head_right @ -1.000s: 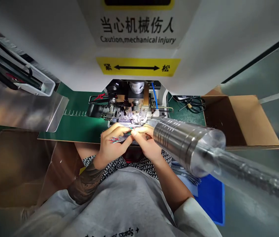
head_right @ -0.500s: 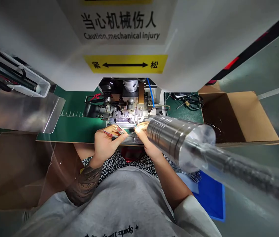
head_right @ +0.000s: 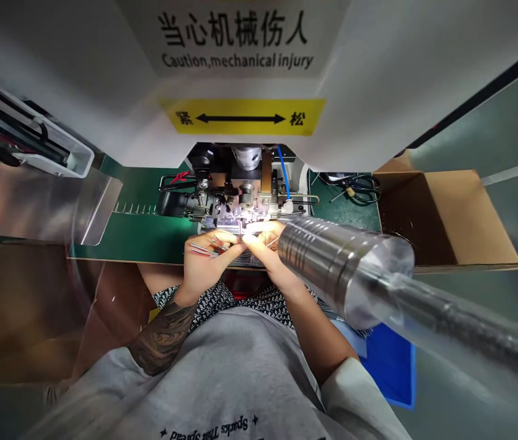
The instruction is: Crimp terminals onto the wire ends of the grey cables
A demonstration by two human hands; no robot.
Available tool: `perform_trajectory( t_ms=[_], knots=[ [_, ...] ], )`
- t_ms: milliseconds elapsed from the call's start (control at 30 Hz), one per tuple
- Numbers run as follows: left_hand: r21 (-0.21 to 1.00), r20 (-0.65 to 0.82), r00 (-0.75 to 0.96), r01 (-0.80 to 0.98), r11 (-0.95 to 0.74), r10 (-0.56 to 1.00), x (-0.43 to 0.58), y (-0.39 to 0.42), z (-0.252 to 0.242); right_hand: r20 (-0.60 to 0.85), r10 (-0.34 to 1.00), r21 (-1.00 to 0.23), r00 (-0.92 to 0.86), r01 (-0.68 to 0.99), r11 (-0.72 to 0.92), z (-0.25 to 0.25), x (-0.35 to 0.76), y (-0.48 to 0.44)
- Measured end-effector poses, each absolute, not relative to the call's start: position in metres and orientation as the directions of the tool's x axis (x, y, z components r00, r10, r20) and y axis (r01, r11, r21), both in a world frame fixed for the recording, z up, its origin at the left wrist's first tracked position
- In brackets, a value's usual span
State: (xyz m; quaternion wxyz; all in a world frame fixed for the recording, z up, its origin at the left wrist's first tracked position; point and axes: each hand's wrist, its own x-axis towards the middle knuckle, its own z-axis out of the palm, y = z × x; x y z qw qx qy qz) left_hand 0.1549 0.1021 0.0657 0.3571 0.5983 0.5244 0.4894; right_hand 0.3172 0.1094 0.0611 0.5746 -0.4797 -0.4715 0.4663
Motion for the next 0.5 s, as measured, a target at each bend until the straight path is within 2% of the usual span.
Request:
perform_trajectory(
  t_ms=[267,500],
  knots=[
    [0.945,0.188,0.005,0.273,-0.182,0.982,0.141,0.101,0.062,0.026,0.986,-0.990,0.168,-0.131,0.048,0.055,0.318,0.111],
    [0.919,0.253,0.093,0.287,-0.269,0.963,0.147,0.104,0.067,0.134,0.984,-0.991,0.113,-0.008,0.136,0.063,0.312,0.115]
  ],
)
